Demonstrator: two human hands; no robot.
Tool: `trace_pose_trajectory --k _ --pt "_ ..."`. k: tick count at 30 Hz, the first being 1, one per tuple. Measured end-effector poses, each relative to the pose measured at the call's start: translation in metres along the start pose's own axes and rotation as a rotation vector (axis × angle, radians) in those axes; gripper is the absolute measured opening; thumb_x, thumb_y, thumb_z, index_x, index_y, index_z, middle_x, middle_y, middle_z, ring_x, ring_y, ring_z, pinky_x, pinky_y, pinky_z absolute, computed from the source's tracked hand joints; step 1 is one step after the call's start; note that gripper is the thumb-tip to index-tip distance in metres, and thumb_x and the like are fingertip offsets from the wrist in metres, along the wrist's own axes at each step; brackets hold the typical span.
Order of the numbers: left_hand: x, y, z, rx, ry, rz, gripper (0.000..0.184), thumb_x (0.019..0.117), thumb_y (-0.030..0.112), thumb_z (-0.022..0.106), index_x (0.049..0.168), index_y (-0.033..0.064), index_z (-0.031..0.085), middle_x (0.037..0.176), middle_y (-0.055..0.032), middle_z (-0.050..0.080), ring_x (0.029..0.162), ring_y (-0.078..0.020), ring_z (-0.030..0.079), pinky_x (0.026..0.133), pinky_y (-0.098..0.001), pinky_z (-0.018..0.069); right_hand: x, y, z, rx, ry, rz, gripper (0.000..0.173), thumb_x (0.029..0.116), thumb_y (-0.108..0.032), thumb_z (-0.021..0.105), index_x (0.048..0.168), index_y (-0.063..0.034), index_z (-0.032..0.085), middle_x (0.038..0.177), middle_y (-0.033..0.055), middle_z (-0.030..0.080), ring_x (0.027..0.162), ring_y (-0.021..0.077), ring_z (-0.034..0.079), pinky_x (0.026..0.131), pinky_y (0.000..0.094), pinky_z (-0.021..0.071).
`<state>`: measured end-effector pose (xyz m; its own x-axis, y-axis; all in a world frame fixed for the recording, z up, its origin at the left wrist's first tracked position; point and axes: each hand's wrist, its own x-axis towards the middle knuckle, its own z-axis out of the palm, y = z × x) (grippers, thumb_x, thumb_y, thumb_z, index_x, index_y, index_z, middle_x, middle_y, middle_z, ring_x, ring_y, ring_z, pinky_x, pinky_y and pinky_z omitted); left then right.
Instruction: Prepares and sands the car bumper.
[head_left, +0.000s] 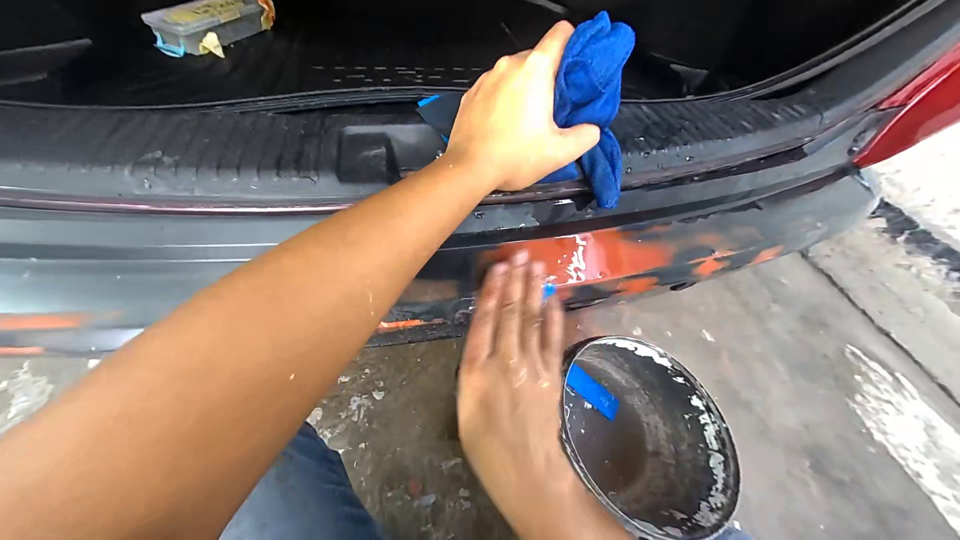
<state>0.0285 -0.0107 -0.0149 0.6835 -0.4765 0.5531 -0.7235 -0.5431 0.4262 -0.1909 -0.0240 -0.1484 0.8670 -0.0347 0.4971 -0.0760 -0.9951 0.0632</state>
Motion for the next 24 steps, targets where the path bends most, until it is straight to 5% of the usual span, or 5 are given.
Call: trace_pose_trajectory --k 8,11,15,19,24 --pt "-0.001 0.0 0.0 0.009 0.001 0.007 0.077 0.074 0.052 0.07 0.14 0.0157 0.055 0.113 -0.0032 0.072 0.108 -0.0175 0.068 0.085 -0.0473 0.0566 -0.007 -0.001 -0.001 -0.008 -0.002 -0.038 0.061 0.106 -0.015 0.037 0.162 0.0022 0.021 0.17 0.022 0.019 0.158 0.0348 0.02 0.125 0.057 0.0244" --pt "0.002 0.0 -0.001 0.019 0.0 0.017 0.076 0.0743 0.052 0.069 0.139 0.0152 0.055 0.112 -0.0036 0.072 0.107 -0.0177 0.069 0.084 -0.0474 0.0568 -0.006 0.014 0.001 -0.052 0.022 -0.107 0.058 0.107 -0.015 0.039 0.163 -0.007 0.027 0.171 0.0108 0.023 0.158 0.027 0.023 0.123 0.0562 0.0277" --pt "-0.001 0.0 0.0 0.024 0.003 -0.002 0.078 0.0736 0.052 0.069 0.14 0.015 0.055 0.114 -0.0044 0.072 0.109 -0.0182 0.068 0.086 -0.0481 0.0563 -0.008 0.002 -0.003 -0.029 -0.025 -0.046 0.062 0.106 -0.016 0.038 0.163 0.0005 0.02 0.171 0.0196 0.015 0.159 0.0342 0.016 0.124 0.0604 0.0221" --pt "0.003 -0.001 0.001 0.014 0.009 0.008 0.078 0.0733 0.052 0.069 0.141 0.0158 0.055 0.115 -0.0036 0.072 0.11 -0.0164 0.068 0.087 -0.0478 0.0568 -0.005 0.025 -0.004 -0.028 -0.005 -0.093 0.062 0.1044 -0.013 0.044 0.164 -0.0095 0.026 0.172 0.0083 0.021 0.158 0.0269 0.021 0.121 0.0601 0.0267" --pt "0.0 -0.001 -0.002 0.016 0.011 0.005 0.078 0.0735 0.052 0.068 0.141 0.0171 0.054 0.115 -0.0023 0.071 0.11 -0.0153 0.068 0.086 -0.0475 0.0563 -0.008 -0.004 -0.006 0.028 -0.011 -0.072 0.057 0.1073 -0.016 0.036 0.161 0.0014 0.026 0.17 0.0196 0.02 0.158 0.0331 0.02 0.124 0.0559 0.0262"
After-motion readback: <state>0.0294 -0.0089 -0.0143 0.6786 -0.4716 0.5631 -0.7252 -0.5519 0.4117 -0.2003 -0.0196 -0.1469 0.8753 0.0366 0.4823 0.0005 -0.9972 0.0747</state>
